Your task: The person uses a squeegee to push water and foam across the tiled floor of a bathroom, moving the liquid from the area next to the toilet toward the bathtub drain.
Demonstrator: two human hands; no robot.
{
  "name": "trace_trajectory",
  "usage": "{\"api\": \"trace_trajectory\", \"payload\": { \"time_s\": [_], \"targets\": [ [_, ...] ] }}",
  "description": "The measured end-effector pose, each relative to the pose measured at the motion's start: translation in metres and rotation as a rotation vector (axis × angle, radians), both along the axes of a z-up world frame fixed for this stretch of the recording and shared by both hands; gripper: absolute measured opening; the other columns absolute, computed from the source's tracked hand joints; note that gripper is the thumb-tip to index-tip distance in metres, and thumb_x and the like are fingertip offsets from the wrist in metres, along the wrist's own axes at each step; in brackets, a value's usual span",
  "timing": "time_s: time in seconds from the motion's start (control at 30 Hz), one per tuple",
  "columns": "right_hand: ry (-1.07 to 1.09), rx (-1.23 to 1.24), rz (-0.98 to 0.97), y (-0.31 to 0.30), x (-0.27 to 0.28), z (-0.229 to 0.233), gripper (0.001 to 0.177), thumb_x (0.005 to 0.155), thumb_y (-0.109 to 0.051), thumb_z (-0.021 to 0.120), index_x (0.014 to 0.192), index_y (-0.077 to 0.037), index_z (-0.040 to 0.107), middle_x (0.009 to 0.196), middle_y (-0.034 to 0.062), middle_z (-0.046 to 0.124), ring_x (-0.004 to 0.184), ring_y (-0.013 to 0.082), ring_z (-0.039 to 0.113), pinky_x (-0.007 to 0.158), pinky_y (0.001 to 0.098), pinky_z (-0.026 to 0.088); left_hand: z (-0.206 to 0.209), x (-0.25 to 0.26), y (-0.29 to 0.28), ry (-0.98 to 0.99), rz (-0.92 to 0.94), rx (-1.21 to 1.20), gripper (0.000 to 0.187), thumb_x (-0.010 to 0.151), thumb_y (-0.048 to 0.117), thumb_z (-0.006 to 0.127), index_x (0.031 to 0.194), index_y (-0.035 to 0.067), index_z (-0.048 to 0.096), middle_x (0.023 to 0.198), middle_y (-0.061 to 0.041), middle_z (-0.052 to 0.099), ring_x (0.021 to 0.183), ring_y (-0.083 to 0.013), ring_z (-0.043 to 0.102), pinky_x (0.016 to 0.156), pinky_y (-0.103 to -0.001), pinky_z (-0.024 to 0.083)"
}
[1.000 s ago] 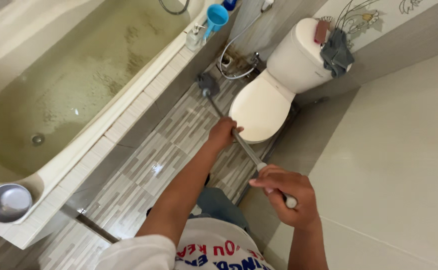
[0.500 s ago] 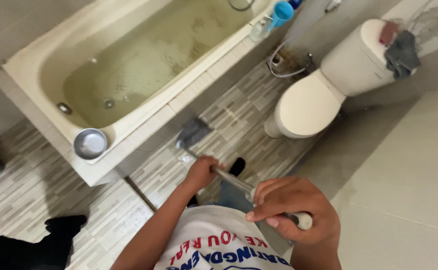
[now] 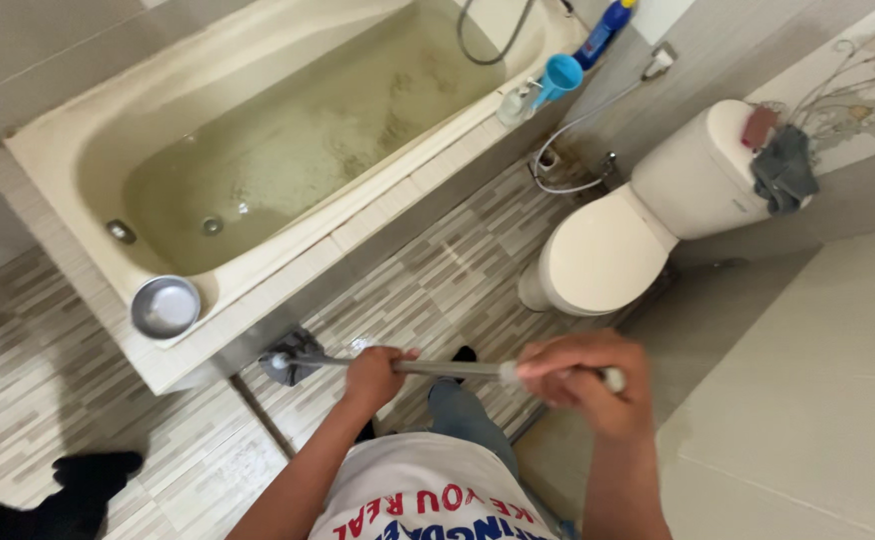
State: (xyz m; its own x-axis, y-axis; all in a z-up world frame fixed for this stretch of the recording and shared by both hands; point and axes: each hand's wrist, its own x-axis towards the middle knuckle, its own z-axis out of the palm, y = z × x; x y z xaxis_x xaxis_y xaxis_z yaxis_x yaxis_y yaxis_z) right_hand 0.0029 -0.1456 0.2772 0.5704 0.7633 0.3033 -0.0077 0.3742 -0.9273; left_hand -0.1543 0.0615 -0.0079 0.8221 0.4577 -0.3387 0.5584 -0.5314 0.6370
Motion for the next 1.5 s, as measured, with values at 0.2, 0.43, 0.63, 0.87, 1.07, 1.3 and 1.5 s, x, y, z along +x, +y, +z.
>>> {"api": "trace_trajectory", "payload": {
  "time_s": [0.2, 0.43, 0.63, 0.87, 1.07, 1.3, 1.5],
  "targets": [
    [-0.101, 0.122, -0.355, -0.064, 0.073, 0.025, 0.034, 0.093, 0.004, 0.047, 0.115, 0.016, 0.069, 0.057, 0.0072, 0.05, 0.047, 0.0149, 0.042, 0.058, 0.0363, 0.046, 0.025, 0.152, -0.058, -0.043, -0.195, -0.158, 0.017, 0.081, 0.026, 0.075, 0.097, 0.023, 0.08, 0.083, -0.009, 0.075, 0.078, -0.0301, 0.072, 0.069, -0.046, 0.055],
    [-0.316, 0.054, -0.533, -0.099, 0.101, 0.046, 0.039, 0.082, 0.01, 0.046, 0.112, 0.013, 0.071, 0.063, 0.009, 0.059, 0.045, 0.0114, 0.042, 0.05, 0.0312, 0.044, 0.032, 0.307, -0.113, -0.184, -0.351, -0.172, 0.051, 0.102, 0.044, 0.066, 0.069, 0.006, 0.068, 0.074, -0.018, 0.066, 0.069, -0.0348, 0.062, 0.069, -0.049, 0.047],
    [-0.539, -0.19, -0.458, -0.078, 0.106, 0.005, 0.039, 0.073, 0.016, 0.052, 0.104, 0.006, 0.074, 0.08, 0.0137, 0.07, 0.064, 0.0166, 0.058, 0.062, 0.0337, 0.047, -0.03, 0.389, -0.116, -0.501, -0.45, -0.15, 0.056, 0.1, 0.043, 0.068, 0.065, 0.0, 0.056, 0.073, -0.02, 0.056, 0.074, -0.0378, 0.056, 0.071, -0.05, 0.044],
    [-0.383, -0.262, -0.436, -0.078, 0.08, -0.018, 0.034, 0.076, 0.014, 0.057, 0.102, 0.005, 0.077, 0.075, 0.0092, 0.063, 0.067, 0.0179, 0.06, 0.063, 0.0321, 0.049, -0.055, 0.343, -0.113, -0.437, -0.411, -0.251, 0.044, 0.096, 0.036, 0.073, 0.072, 0.001, 0.063, 0.085, -0.017, 0.062, 0.078, -0.0348, 0.06, 0.074, -0.047, 0.048],
    [-0.226, -0.135, -0.455, -0.069, 0.038, 0.004, 0.023, 0.081, 0.009, 0.058, 0.098, 0.01, 0.074, 0.077, 0.0156, 0.071, 0.052, 0.0158, 0.053, 0.051, 0.0306, 0.044, -0.024, 0.237, -0.078, -0.193, -0.412, -0.304, 0.01, 0.088, 0.013, 0.075, 0.096, 0.008, 0.078, 0.102, -0.018, 0.067, 0.092, -0.0323, 0.064, 0.083, -0.045, 0.052],
    [-0.072, 0.006, -0.063, -0.022, -0.015, 0.005, 0.022, 0.088, 0.004, 0.06, 0.101, 0.012, 0.075, 0.07, 0.0132, 0.066, 0.053, 0.0162, 0.052, 0.055, 0.0322, 0.045, -0.031, 0.05, -0.015, -0.162, -0.216, -0.283, 0.011, 0.085, 0.007, 0.076, 0.094, 0.002, 0.073, 0.098, -0.019, 0.068, 0.089, -0.0328, 0.064, 0.082, -0.043, 0.053],
    [0.038, -0.032, 0.128, 0.029, -0.034, -0.014, 0.027, 0.092, 0.009, 0.053, 0.109, 0.015, 0.074, 0.061, 0.0059, 0.053, 0.056, 0.0162, 0.051, 0.059, 0.036, 0.049, -0.029, -0.053, 0.027, -0.07, -0.039, -0.185, 0.025, 0.086, 0.018, 0.078, 0.074, -0.001, 0.066, 0.069, -0.022, 0.063, 0.065, -0.0414, 0.059, 0.065, -0.046, 0.049]
  ]
}}
